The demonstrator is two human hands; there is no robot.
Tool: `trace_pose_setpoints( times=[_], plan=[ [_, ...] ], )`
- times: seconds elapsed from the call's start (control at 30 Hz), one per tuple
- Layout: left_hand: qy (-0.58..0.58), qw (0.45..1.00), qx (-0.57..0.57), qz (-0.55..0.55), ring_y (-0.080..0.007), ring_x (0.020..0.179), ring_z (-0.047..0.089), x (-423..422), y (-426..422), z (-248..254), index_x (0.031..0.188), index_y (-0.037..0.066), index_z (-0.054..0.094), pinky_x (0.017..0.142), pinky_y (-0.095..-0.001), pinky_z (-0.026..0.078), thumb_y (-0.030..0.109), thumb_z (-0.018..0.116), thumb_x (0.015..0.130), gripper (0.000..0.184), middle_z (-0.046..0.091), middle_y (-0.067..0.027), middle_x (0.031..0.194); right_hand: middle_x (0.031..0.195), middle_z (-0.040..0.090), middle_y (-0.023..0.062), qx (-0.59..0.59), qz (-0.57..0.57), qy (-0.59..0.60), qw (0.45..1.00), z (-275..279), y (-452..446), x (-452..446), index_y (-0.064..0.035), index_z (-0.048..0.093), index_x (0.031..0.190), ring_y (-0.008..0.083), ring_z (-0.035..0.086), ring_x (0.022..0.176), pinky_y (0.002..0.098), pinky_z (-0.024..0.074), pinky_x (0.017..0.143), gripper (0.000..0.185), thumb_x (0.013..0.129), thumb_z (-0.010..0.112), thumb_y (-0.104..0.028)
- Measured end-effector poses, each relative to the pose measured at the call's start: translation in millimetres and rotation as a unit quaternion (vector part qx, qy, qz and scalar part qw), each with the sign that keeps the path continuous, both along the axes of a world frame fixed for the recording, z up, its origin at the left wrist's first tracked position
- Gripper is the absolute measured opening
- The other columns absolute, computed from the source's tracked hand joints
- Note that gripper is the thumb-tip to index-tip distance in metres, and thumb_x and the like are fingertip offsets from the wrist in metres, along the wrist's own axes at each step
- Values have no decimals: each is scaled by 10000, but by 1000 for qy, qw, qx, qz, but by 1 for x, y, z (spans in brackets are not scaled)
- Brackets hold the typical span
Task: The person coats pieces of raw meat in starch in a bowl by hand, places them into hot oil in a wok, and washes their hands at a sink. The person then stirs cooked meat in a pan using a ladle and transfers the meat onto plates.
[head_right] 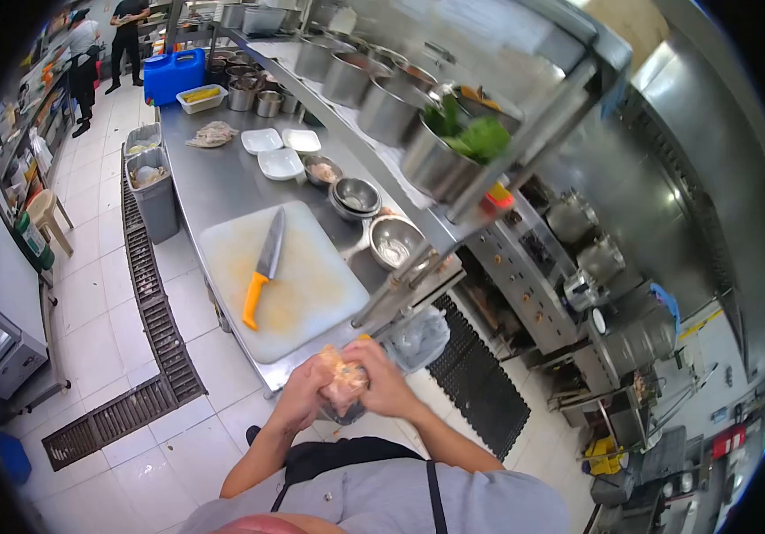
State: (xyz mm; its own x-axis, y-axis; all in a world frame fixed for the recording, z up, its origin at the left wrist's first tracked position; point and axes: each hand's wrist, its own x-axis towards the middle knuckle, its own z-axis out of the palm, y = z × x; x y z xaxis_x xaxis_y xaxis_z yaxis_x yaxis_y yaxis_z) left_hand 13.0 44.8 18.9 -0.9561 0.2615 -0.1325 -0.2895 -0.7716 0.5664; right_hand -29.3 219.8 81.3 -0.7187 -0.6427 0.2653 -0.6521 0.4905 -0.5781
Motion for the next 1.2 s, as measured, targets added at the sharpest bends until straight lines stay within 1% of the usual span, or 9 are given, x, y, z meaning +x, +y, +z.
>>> trace_pose_setpoints(
  times=[0.17,0.3,0.37,0.5,0.6,0.67,0.77,0.97,1.2],
  plan=[
    [95,957,-274,-16,-119,604,585,-25,125,-12,1091,-52,588,499,-263,476,57,535,854,265,618,-50,751,1224,556,98,-143,-130,-380,904,-3,135,7,-10,433,1342,164,551,1110,315,493,899,542,882,683,-148],
    [213,913,-340,-68,-145,618,627,-54,267,-48,983,-51,631,508,-276,496,95,569,838,215,642,-86,764,952,643,111,-183,-279,-316,888,-69,261,16,17,572,1123,147,609,875,303,510,761,373,804,621,-170],
    [281,818,-493,-99,-141,747,629,-71,344,-71,1034,-40,644,685,-307,499,122,586,822,273,670,-124,785,942,645,111,-253,-315,-326,855,-103,334,18,16,585,1075,152,611,862,306,508,773,321,790,599,-132],
    [252,816,-486,-189,-222,735,678,-84,487,-51,1011,-32,645,676,-371,522,151,597,817,271,674,-168,755,957,646,108,-299,-359,-343,815,-146,469,18,-5,585,1023,163,619,871,317,509,759,260,786,595,-110],
    [193,793,-526,-239,-351,750,694,-116,565,-83,968,-18,638,679,-442,533,158,597,827,229,685,-195,766,869,647,88,-239,-472,-232,816,-141,515,-4,-11,590,1009,165,633,842,323,507,739,213,799,570,-41],
    [348,723,-587,-107,-414,781,677,-142,617,-119,927,-20,625,688,-489,528,159,588,849,199,674,-239,786,819,660,103,-64,-588,-168,788,-151,551,-34,-20,594,935,228,660,815,362,506,733,148,804,616,-84],
    [304,724,-605,-130,-457,824,651,-195,666,-123,913,-34,619,713,-511,520,161,583,865,204,669,-266,828,879,664,250,-128,-586,-192,777,-178,605,-90,-2,612,953,409,660,869,450,500,757,246,786,666,-174],
    [275,740,-607,-89,-456,943,617,-338,756,-162,889,-52,614,853,-510,487,155,548,880,218,645,-287,951,850,668,255,-11,-548,-172,819,-186,706,-244,10,643,902,420,664,867,459,505,770,233,789,675,-191],
    [61,900,-361,-234,-208,889,648,-554,763,-137,1104,-44,598,788,-367,554,-17,476,867,269,655,-139,986,777,667,76,-164,-424,-335,826,-180,790,-460,40,668,882,128,628,662,266,508,598,164,832,512,37]
  ],
)
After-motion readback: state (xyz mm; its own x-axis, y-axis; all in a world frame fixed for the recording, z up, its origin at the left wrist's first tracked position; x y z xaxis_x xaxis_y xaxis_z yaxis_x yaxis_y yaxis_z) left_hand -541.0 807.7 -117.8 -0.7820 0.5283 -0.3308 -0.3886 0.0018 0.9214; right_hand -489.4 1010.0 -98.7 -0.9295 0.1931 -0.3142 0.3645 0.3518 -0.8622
